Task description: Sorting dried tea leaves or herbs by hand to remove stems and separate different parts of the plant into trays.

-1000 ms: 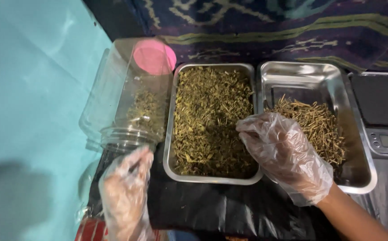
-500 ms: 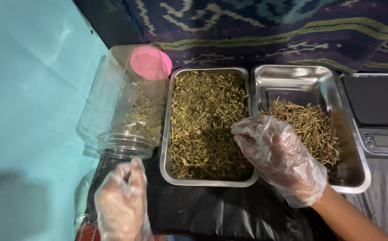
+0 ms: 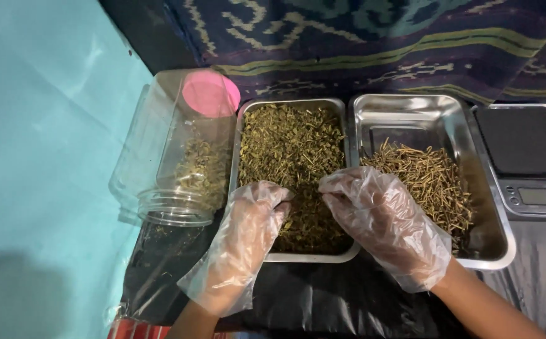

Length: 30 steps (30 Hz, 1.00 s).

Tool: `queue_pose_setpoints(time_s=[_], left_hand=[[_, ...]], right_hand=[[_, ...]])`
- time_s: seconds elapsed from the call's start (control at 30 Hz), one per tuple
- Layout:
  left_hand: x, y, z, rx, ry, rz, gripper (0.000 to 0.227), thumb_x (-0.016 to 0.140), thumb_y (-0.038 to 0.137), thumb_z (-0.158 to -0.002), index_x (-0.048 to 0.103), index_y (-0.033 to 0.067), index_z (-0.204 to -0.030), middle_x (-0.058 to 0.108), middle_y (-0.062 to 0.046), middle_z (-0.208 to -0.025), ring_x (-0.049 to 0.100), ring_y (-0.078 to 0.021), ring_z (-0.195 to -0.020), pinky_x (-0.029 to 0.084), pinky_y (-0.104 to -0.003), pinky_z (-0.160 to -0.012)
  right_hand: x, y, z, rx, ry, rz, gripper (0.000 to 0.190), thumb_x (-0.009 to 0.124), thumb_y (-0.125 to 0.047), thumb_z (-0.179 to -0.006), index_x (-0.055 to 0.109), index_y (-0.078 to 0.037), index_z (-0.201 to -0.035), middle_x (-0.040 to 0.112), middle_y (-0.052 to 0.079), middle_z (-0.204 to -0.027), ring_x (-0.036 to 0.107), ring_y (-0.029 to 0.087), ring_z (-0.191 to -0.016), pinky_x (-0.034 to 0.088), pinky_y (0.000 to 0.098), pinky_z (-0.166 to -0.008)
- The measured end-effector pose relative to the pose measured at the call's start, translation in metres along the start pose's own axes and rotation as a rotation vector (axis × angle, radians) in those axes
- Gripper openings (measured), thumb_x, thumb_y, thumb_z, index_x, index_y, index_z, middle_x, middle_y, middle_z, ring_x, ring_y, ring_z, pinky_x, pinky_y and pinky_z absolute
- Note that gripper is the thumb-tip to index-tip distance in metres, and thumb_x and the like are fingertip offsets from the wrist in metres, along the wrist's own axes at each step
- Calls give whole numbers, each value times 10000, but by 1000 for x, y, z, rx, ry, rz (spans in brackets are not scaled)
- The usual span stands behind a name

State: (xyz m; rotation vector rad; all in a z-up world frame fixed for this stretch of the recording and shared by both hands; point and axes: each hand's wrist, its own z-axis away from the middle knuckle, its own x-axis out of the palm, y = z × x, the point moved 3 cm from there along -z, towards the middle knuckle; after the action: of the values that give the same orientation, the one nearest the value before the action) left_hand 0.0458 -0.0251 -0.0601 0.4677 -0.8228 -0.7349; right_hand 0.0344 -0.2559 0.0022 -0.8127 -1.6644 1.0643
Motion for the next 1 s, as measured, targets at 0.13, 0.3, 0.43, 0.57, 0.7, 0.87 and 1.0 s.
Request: queue_pose_setpoints(time_s=[0.13, 0.3, 0.43, 0.57, 0.7, 0.87, 1.0], left_hand=[[-4, 36, 41, 645, -136, -804, 33, 792, 27, -1048, 780, 33, -1078, 827, -132, -1118, 819, -234, -939, 683, -280, -771], [-56, 31, 51, 322, -455, -113, 228, 750, 153, -996, 727, -42, -1113, 782, -215, -1260, 768, -346, -1226, 538, -510, -1264], [-57, 46, 88, 945, -129, -1051, 184, 876, 61, -957, 835, 94, -1133, 880, -60, -1124, 860, -155, -984, 792, -273, -845], [-81, 45, 97, 711, -288, -570, 309, 879, -32, -901, 830, -51, -1206, 854, -208, -1255, 857, -304, -1129, 773, -425, -1024], [-97, 49, 95, 685, -123, -512, 357, 865, -258, -787, 846, -95, -1104, 860, -221, -1133, 839, -287, -1029, 753, -366, -974], [-99, 44, 92, 753, -120, -662, 261, 912, -75, -876, 877, -27, -1130, 919, -156, -1099, 888, -222, -986, 737, -297, -922], [-85, 36, 83, 695, -402, -428, 290, 860, -72, -949, 810, -83, -1234, 874, -243, -1231, 903, -340, -1046, 755, -359, -937]], right_hand=[[4, -15, -3, -122, 14, 796, 183, 745, -220, -1055, 849, -125, -1171, 831, 27, -1254, 832, 160, -1170, 611, 291, -1124], [1, -4, -4, -82, 22, 534, 239, 704, -239, -1080, 810, -56, -1192, 824, 77, -1274, 826, 177, -1222, 610, 289, -1170], [-6, 10, -1, 21, 14, 350, 299, 755, -91, -1022, 731, 0, -1305, 847, 102, -1301, 808, 177, -1300, 522, 346, -1316], [5, -6, -9, -78, 76, 850, 140, 814, -80, -999, 879, -132, -1112, 875, 6, -1207, 868, 118, -1099, 663, 240, -1052], [5, 5, -1, -227, -129, 478, 267, 736, -229, -1098, 741, -140, -1349, 859, -59, -1272, 813, 108, -1292, 476, 518, -1438], [-6, 18, -4, 6, 67, 384, 293, 817, -72, -988, 753, -6, -1266, 904, 98, -1175, 868, 167, -1151, 621, 249, -1167], [-1, 18, 4, -50, -442, -323, 286, 556, -202, -1290, 729, -33, -1444, 744, 117, -1559, 598, 442, -1600, 479, 431, -1397]])
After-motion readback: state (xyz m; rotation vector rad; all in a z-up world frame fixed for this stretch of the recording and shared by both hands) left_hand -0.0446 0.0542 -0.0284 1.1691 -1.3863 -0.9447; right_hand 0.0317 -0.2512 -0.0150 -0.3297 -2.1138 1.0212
